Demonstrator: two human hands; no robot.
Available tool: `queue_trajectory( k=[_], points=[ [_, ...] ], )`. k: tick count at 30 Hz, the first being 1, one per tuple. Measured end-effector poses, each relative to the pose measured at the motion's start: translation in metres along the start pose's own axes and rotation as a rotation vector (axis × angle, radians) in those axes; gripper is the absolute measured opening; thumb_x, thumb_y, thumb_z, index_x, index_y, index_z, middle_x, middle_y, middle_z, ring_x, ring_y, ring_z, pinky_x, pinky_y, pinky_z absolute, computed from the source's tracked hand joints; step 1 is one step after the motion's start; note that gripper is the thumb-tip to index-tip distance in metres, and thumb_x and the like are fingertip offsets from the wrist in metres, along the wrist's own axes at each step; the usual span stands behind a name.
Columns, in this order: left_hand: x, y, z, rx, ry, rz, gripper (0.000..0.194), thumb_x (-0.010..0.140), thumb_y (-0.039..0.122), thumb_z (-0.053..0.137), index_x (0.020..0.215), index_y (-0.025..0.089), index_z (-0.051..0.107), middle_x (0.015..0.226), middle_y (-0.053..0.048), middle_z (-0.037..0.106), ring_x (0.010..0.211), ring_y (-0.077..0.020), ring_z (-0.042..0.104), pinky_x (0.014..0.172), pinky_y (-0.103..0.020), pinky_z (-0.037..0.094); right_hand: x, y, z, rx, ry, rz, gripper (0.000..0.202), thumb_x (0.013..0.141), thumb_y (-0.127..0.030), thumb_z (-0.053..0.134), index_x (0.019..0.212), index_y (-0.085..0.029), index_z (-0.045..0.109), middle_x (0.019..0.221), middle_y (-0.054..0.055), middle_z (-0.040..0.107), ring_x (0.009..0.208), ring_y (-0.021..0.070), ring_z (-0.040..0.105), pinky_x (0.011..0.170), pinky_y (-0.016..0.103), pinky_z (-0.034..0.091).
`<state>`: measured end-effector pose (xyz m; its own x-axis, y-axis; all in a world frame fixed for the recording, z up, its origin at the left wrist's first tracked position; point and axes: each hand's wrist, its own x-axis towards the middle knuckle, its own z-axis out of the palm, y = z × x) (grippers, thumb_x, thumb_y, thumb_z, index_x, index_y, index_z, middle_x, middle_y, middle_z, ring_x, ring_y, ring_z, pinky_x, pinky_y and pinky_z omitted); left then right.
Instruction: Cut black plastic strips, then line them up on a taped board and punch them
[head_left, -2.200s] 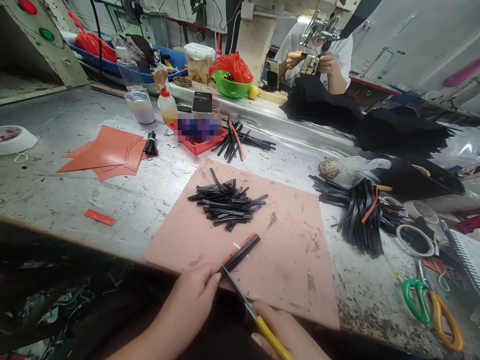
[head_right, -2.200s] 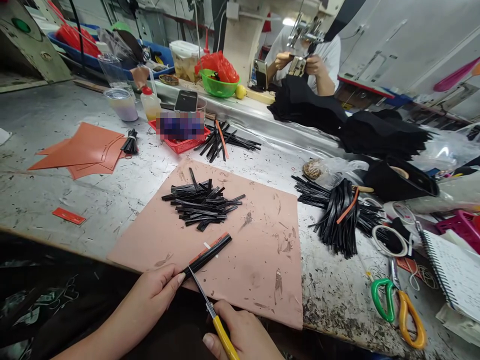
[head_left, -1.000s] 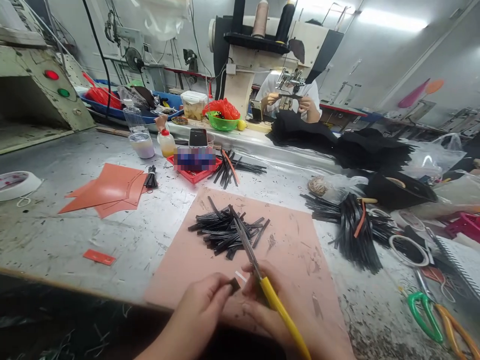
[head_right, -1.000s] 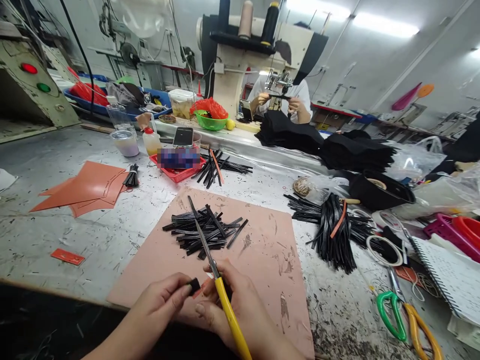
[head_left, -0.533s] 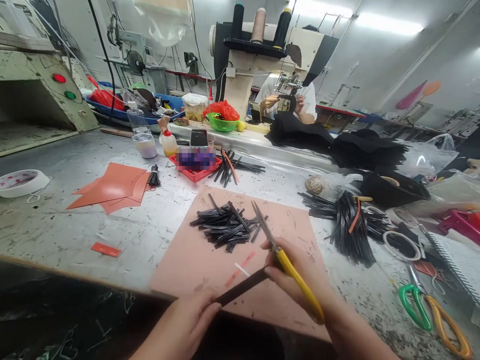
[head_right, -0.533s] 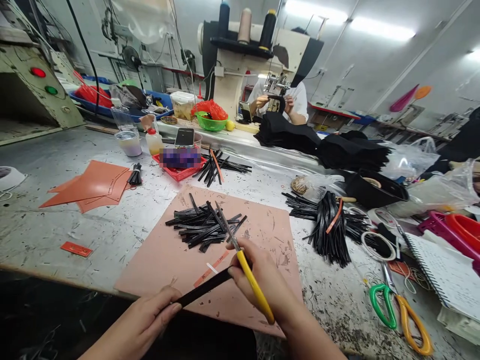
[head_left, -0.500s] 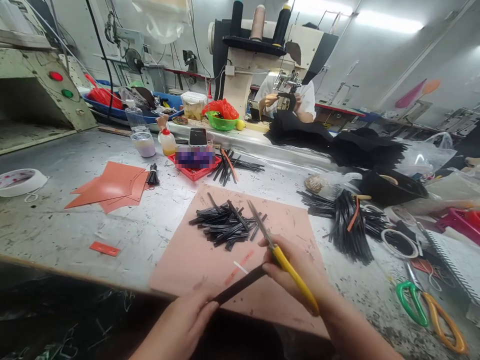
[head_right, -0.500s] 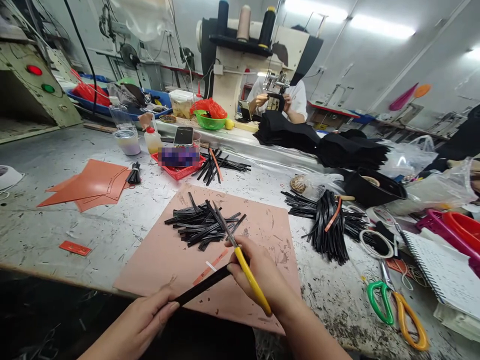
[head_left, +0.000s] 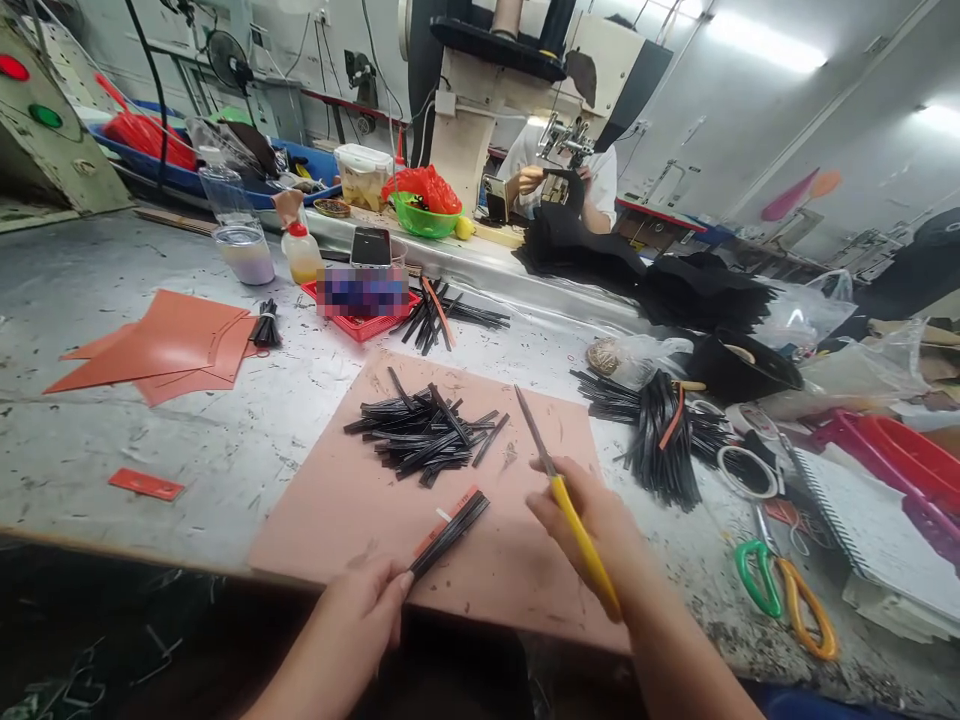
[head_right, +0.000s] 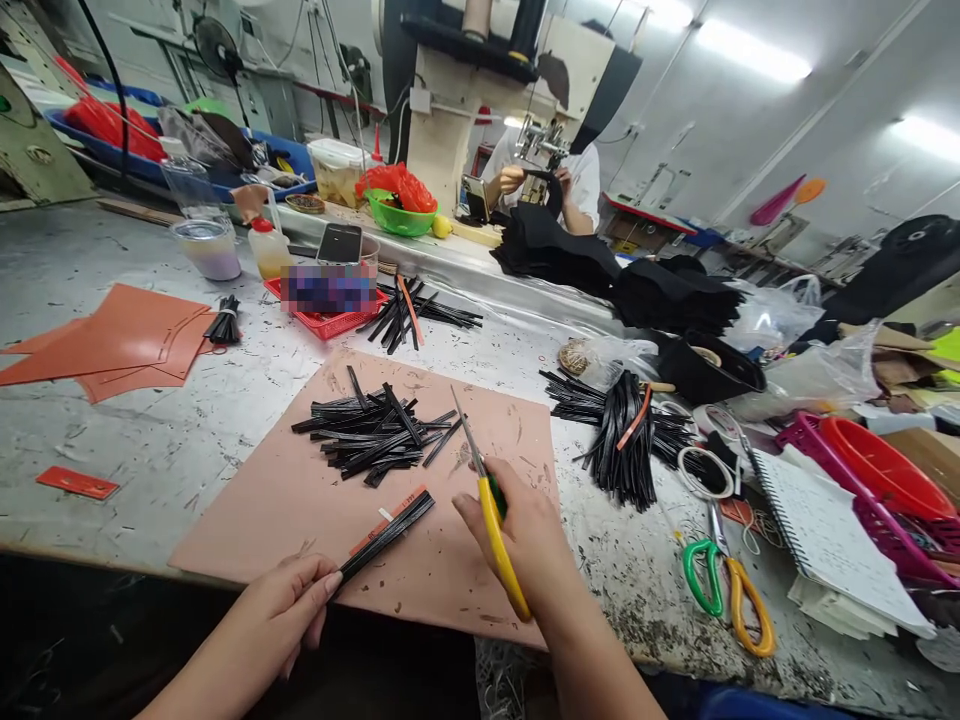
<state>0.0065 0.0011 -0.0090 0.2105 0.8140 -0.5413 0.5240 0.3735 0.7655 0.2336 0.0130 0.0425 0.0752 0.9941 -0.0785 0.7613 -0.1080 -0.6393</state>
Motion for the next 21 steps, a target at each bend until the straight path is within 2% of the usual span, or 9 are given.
queue_trajectory(
  k=[3, 5, 8, 10, 15, 21],
  points=[
    [0.000, 0.001, 0.000, 0.023, -0.004, 0.006, 0.033, 0.073, 0.048, 0.033, 0.056, 0.022, 0.041, 0.044, 0.004, 0.045, 0.034, -0.0125, 0.039, 0.040, -0.024, 0.031, -0.031, 0.005, -0.009, 0.153, -0.170, -0.039, 0.042, 0.082, -0.054, 0.040, 0.104, -0.020, 0.052, 0.054, -0.004, 0.044, 0.050, 0.0143, 0.047, 0.052, 0.025, 0.038],
    [-0.001, 0.004, 0.000, 0.031, -0.015, 0.004, 0.031, 0.073, 0.047, 0.033, 0.058, 0.022, 0.042, 0.045, 0.004, 0.046, 0.035, -0.0129, 0.040, 0.040, -0.024, 0.030, -0.050, 0.010, -0.008, 0.184, -0.327, -0.090, 0.044, 0.082, -0.058, 0.038, 0.101, -0.021, 0.054, 0.059, -0.002, 0.050, 0.053, 0.0147, 0.049, 0.052, 0.024, 0.039],
    [-0.001, 0.008, 0.001, 0.038, -0.017, 0.010, 0.029, 0.074, 0.045, 0.034, 0.059, 0.022, 0.043, 0.045, 0.005, 0.045, 0.034, -0.0131, 0.040, 0.040, -0.024, 0.030, -0.069, 0.022, 0.008, 0.164, -0.549, -0.151, 0.045, 0.081, -0.060, 0.038, 0.098, -0.023, 0.058, 0.075, 0.003, 0.062, 0.064, 0.0188, 0.057, 0.056, 0.025, 0.042],
    [-0.001, 0.008, 0.001, 0.042, -0.009, 0.014, 0.029, 0.074, 0.044, 0.034, 0.058, 0.022, 0.043, 0.045, 0.005, 0.045, 0.034, -0.0131, 0.040, 0.041, -0.025, 0.031, -0.076, 0.030, 0.025, 0.126, -0.633, -0.155, 0.046, 0.081, -0.060, 0.036, 0.098, -0.024, 0.059, 0.075, 0.005, 0.065, 0.066, 0.0208, 0.060, 0.056, 0.025, 0.042],
    [0.000, 0.003, 0.004, 0.031, -0.001, 0.009, 0.028, 0.076, 0.042, 0.035, 0.061, 0.021, 0.047, 0.044, 0.006, 0.044, 0.034, -0.0128, 0.039, 0.043, -0.025, 0.033, -0.082, 0.039, 0.059, 0.104, -0.689, -0.123, 0.043, 0.083, -0.057, 0.037, 0.102, -0.023, 0.055, 0.072, 0.003, 0.064, 0.060, 0.0177, 0.057, 0.055, 0.023, 0.039],
    [-0.001, 0.001, 0.004, -0.006, -0.008, 0.015, 0.029, 0.077, 0.041, 0.035, 0.065, 0.020, 0.051, 0.043, 0.007, 0.042, 0.035, -0.0126, 0.038, 0.042, -0.024, 0.031, -0.077, 0.030, 0.065, 0.212, -0.683, -0.145, 0.041, 0.085, -0.055, 0.035, 0.096, -0.019, 0.052, 0.072, 0.002, 0.060, 0.062, 0.0166, 0.054, 0.057, 0.022, 0.038]
  ],
)
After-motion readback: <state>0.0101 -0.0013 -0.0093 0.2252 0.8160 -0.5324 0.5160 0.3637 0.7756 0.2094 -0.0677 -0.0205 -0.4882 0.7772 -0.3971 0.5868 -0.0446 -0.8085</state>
